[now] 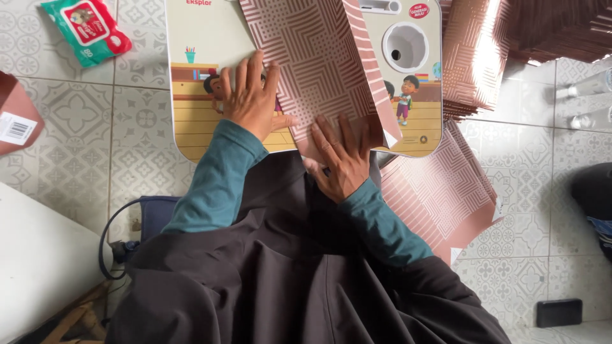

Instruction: Folding a patterned paper sheet into a box on a lap desk.

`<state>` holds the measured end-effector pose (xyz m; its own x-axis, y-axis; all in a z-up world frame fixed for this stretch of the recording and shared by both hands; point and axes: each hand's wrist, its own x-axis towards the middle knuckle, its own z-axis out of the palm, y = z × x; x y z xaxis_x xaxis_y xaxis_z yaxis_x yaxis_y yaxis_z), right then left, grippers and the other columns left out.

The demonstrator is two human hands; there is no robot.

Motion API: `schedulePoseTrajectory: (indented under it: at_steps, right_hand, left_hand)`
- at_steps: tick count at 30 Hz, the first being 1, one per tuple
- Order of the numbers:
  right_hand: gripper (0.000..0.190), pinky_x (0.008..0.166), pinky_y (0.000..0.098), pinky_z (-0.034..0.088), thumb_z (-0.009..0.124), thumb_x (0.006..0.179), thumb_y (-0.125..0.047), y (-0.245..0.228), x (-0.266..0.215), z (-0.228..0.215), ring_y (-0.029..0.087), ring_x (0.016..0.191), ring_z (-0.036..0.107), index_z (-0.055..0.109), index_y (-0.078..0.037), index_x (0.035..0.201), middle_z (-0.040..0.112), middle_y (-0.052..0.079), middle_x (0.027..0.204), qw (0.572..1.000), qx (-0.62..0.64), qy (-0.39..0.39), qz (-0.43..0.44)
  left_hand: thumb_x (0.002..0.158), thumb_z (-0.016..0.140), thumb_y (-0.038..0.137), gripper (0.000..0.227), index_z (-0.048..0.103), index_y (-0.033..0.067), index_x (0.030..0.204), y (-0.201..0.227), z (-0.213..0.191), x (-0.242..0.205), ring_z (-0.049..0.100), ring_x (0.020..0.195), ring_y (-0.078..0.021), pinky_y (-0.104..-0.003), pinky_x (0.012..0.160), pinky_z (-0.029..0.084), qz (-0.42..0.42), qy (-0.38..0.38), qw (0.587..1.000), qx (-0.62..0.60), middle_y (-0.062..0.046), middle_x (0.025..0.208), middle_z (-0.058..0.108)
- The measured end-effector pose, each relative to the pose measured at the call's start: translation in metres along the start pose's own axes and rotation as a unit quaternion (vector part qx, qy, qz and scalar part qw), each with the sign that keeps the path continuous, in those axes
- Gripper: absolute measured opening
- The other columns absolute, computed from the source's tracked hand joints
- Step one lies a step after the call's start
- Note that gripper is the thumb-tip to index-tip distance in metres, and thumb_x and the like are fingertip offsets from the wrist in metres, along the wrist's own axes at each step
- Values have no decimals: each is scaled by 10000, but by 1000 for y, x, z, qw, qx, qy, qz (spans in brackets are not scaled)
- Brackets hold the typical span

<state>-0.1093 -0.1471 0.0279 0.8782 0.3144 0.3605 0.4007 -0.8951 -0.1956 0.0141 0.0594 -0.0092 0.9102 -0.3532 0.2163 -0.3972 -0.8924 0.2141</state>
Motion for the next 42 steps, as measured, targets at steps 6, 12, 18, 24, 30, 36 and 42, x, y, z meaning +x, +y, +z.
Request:
schedulePoseTrajectory:
  at_steps: [6, 12, 18, 24, 30, 36, 42]
  right_hand:
    - [985, 1242, 599, 85, 642, 828, -794, 24, -3, 27, 367, 1499, 340, 439, -193, 1581, 447, 27, 1613, 995, -29, 61, -69]
    - [510, 1227, 505, 293, 611, 941, -88, 13, 2, 11, 309, 1482, 424, 604, -151, 1447, 556, -19, 1523, 1000, -9, 29, -8]
    - [216, 1138, 485, 431, 716, 919, -113, 24, 3, -1, 304, 1241, 651, 758, -27, 1113, 758, 69, 1180, 985, 90, 130, -64]
    - [88, 1104, 427, 467, 720, 912, -72, 27, 3, -6, 299, 1174, 685, 739, -3, 962, 759, 90, 1133, 975, 119, 173, -77]
    - [244, 1136, 458, 412, 647, 925, -103, 30, 0, -27, 294, 1332, 578, 685, -35, 1155, 701, 51, 1271, 992, 94, 61, -52]
    - [439, 1167, 435, 460, 719, 882, -18, 43, 69, -65, 344, 1380, 547, 656, -27, 1316, 516, 158, 1490, 963, 246, 107, -25]
    - [650, 651, 492, 549, 551, 951, -130, 94, 123, 22, 330, 822, 684, 352, -327, 1538, 629, 98, 1026, 983, -71, 22, 167]
  left_hand:
    - [1016, 566, 376, 585, 481, 35, 1484, 52, 9, -1, 282, 1523, -332, -633, 1221, 91, 55, 89, 994, 33, -210, 1631, 335]
    - [1090, 461, 377, 699, 329, -86, 1596, 6, 43, 48, 99, 1560, -327, -598, 1205, -73, -52, 30, 997, 44, -227, 1683, 251]
    - [1102, 553, 389, 719, 382, -130, 1569, -52, 79, 117, 126, 1551, -344, -634, 1162, -130, -49, 90, 990, 97, -268, 1641, 343]
    - [980, 491, 164, 636, 445, -209, 1493, 6, 78, 143, 185, 1498, -442, -623, 1198, -21, -112, 128, 978, 122, -329, 1609, 237]
    - [1094, 532, 413, 698, 338, -96, 1530, 76, 49, 97, 228, 1502, -449, -603, 1218, 80, -70, 129, 989, -13, -320, 1586, 337]
    - [1108, 453, 513, 731, 294, -23, 1578, 68, 55, 102, 228, 1513, -443, -609, 1220, 54, -74, 120, 990, -2, -274, 1618, 340]
    - [1095, 504, 545, 760, 266, 31, 1602, 75, 42, 104, 242, 1511, -463, -708, 1195, 141, -63, 84, 994, 0, -203, 1657, 240]
